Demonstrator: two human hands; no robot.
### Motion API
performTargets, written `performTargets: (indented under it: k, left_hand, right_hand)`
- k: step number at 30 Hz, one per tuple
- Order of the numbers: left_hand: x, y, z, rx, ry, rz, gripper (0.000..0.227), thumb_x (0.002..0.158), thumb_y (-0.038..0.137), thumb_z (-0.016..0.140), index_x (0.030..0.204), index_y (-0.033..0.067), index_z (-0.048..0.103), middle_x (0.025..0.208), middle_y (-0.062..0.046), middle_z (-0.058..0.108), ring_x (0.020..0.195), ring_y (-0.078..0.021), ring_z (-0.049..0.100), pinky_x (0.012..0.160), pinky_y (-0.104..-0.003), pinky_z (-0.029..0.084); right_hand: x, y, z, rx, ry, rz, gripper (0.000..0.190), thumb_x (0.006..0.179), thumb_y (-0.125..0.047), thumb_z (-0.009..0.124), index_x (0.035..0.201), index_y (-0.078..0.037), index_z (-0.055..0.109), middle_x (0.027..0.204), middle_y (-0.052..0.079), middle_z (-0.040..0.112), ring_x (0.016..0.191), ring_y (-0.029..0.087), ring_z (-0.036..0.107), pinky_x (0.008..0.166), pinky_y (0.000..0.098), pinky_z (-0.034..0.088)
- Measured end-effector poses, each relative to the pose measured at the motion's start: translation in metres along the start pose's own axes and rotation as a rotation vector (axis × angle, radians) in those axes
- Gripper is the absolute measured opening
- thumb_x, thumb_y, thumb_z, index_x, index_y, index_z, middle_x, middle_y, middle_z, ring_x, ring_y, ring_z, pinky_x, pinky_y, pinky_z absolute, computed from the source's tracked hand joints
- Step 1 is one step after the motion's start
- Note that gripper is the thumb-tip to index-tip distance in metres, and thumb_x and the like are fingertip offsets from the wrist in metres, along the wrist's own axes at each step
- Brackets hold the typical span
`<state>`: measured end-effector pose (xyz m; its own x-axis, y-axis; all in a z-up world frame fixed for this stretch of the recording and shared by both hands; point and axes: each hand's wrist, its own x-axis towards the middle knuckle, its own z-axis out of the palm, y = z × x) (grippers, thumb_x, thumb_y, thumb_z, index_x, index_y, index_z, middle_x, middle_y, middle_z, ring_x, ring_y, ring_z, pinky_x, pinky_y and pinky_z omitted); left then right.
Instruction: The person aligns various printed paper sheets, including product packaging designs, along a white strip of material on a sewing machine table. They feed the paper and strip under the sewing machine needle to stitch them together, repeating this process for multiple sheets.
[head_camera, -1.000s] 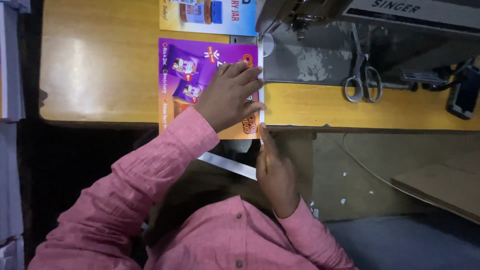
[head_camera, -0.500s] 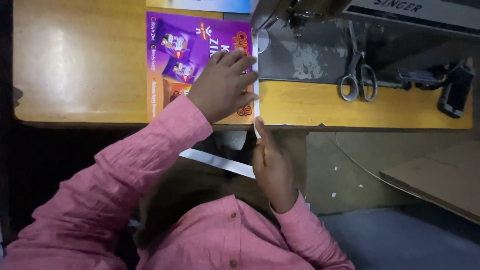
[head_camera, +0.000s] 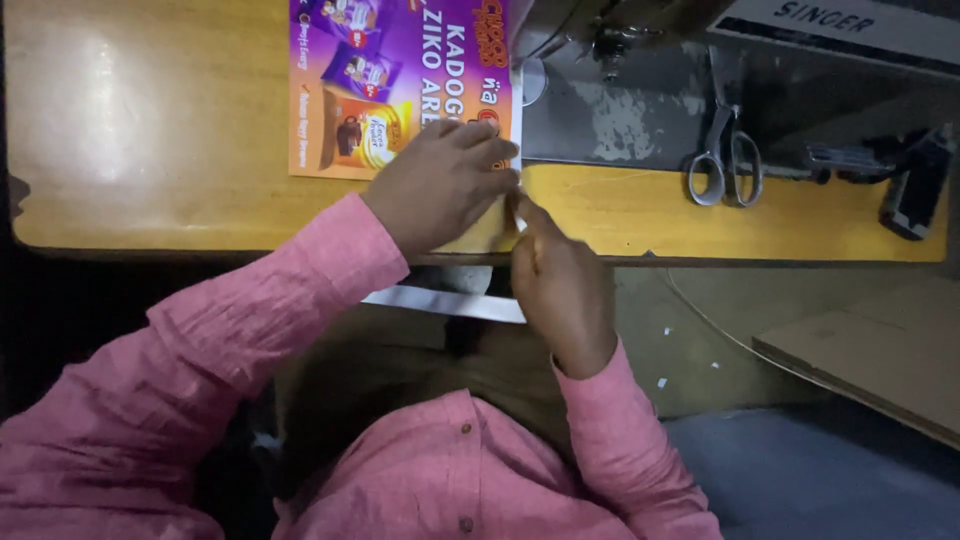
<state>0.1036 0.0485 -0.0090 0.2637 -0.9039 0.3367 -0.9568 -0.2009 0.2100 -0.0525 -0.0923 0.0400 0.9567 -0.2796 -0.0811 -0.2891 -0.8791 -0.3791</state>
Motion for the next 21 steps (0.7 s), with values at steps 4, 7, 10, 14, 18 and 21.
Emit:
performTargets:
  k: [4, 7, 10, 14, 18, 21]
  left_hand:
    - [0.008, -0.016, 0.008, 0.051, 0.034, -0.025, 0.018, 0.106, 0.02, 0.064, 0.112, 0.0196, 0.081, 0.13, -0.004, 0.074, 0.126, -0.0286, 0.063, 0.094, -0.049, 0.053]
    - [0.014, -0.026, 0.009, 0.055, 0.052, -0.04, 0.017, 0.105, 0.019, 0.065, 0.109, 0.0196, 0.081, 0.128, -0.005, 0.073, 0.125, -0.0283, 0.063, 0.091, -0.049, 0.052]
    - [0.018, -0.033, 0.009, 0.015, 0.057, -0.072, 0.014, 0.103, 0.02, 0.068, 0.106, 0.0189, 0.081, 0.122, -0.007, 0.069, 0.118, -0.0299, 0.062, 0.091, -0.051, 0.051]
    - [0.021, -0.043, 0.014, -0.019, 0.124, -0.088, 0.012, 0.105, 0.019, 0.068, 0.107, 0.0153, 0.08, 0.113, -0.009, 0.06, 0.106, -0.0329, 0.061, 0.091, -0.049, 0.047]
    - [0.025, -0.05, 0.017, 0.011, 0.152, -0.079, 0.014, 0.104, 0.022, 0.067, 0.105, 0.0147, 0.079, 0.112, -0.01, 0.061, 0.104, -0.0343, 0.061, 0.09, -0.048, 0.047]
    - [0.026, -0.053, 0.018, 0.025, 0.171, -0.058, 0.014, 0.105, 0.021, 0.066, 0.107, 0.0117, 0.077, 0.115, -0.012, 0.062, 0.11, -0.0351, 0.06, 0.093, -0.048, 0.046]
  right_hand:
    - [0.022, -0.001, -0.002, 0.114, -0.082, 0.06, 0.052, 0.104, -0.02, 0.043, 0.151, -0.018, 0.063, 0.085, 0.025, 0.075, 0.069, 0.048, 0.067, 0.06, 0.0598, 0.045]
    - [0.037, -0.001, -0.001, 0.131, -0.061, 0.031, 0.051, 0.104, -0.019, 0.042, 0.149, -0.014, 0.065, 0.091, 0.027, 0.076, 0.074, 0.05, 0.067, 0.065, 0.062, 0.046]
    - [0.049, -0.002, 0.001, 0.144, -0.051, 0.029, 0.051, 0.102, -0.018, 0.041, 0.146, -0.012, 0.066, 0.088, 0.029, 0.075, 0.076, 0.053, 0.066, 0.065, 0.0625, 0.045]
    - [0.063, 0.0, 0.005, 0.143, -0.055, 0.023, 0.052, 0.104, -0.017, 0.041, 0.15, -0.008, 0.063, 0.09, 0.026, 0.076, 0.073, 0.047, 0.068, 0.061, 0.0579, 0.046]
    - [0.073, -0.002, 0.006, 0.128, -0.051, 0.049, 0.051, 0.101, -0.016, 0.041, 0.146, -0.019, 0.064, 0.098, 0.03, 0.074, 0.082, 0.058, 0.064, 0.065, 0.065, 0.042]
    - [0.079, 0.001, 0.01, 0.124, -0.018, 0.027, 0.051, 0.102, -0.017, 0.043, 0.149, -0.017, 0.064, 0.111, 0.026, 0.078, 0.092, 0.053, 0.068, 0.072, 0.0624, 0.048]
